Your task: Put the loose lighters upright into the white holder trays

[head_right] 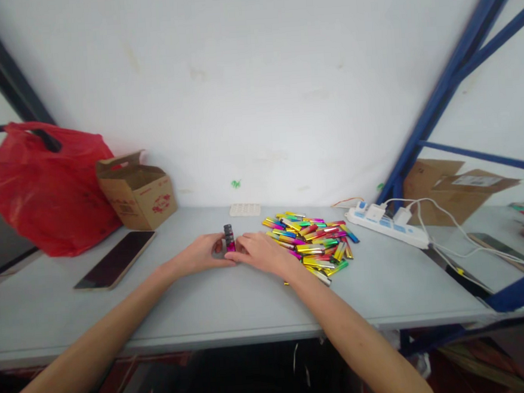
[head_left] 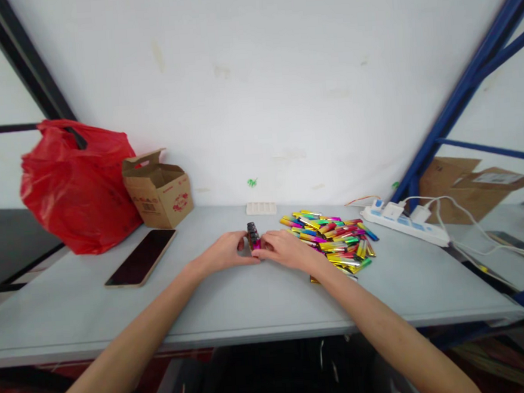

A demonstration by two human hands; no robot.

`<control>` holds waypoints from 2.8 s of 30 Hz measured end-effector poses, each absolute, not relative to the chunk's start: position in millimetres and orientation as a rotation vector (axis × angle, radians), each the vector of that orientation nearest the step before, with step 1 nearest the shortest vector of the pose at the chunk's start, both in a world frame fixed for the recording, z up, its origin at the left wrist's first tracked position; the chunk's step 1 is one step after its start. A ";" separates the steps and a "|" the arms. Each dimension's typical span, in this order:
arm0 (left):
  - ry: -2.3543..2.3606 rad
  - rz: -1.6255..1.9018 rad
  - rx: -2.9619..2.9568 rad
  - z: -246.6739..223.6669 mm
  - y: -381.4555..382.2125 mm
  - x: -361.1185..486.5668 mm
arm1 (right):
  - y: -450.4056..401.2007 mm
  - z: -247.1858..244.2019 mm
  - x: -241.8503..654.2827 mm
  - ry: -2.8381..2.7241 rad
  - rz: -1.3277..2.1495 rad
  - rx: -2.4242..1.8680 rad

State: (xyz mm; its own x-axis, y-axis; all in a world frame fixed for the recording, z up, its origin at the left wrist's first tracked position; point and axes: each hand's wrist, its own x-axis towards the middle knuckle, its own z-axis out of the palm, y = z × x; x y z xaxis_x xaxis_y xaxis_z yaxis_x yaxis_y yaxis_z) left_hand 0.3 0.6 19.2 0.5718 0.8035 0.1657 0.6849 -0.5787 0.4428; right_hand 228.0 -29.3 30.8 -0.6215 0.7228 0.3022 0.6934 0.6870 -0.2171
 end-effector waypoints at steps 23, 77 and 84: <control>1.196 0.462 2.429 22.3 3.8 -5.1 | 14.0 44.0 424.7 -2.252 0.387 -1.729; 1.151 0.441 2.455 25.1 -3.6 1.6 | -14.2 24.5 241.3 -2.025 0.383 -1.036; 1.170 0.434 2.460 25.5 -4.0 2.2 | -10.2 17.9 240.5 -2.196 0.228 -1.193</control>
State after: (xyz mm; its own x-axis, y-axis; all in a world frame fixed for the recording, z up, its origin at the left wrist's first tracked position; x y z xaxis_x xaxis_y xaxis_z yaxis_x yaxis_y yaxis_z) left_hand 2.2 -4.0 25.5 0.6056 0.7879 0.1115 0.6703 -0.5806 0.4622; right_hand 240.5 -10.2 17.9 -0.3983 0.8053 0.4392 0.6981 0.5767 -0.4243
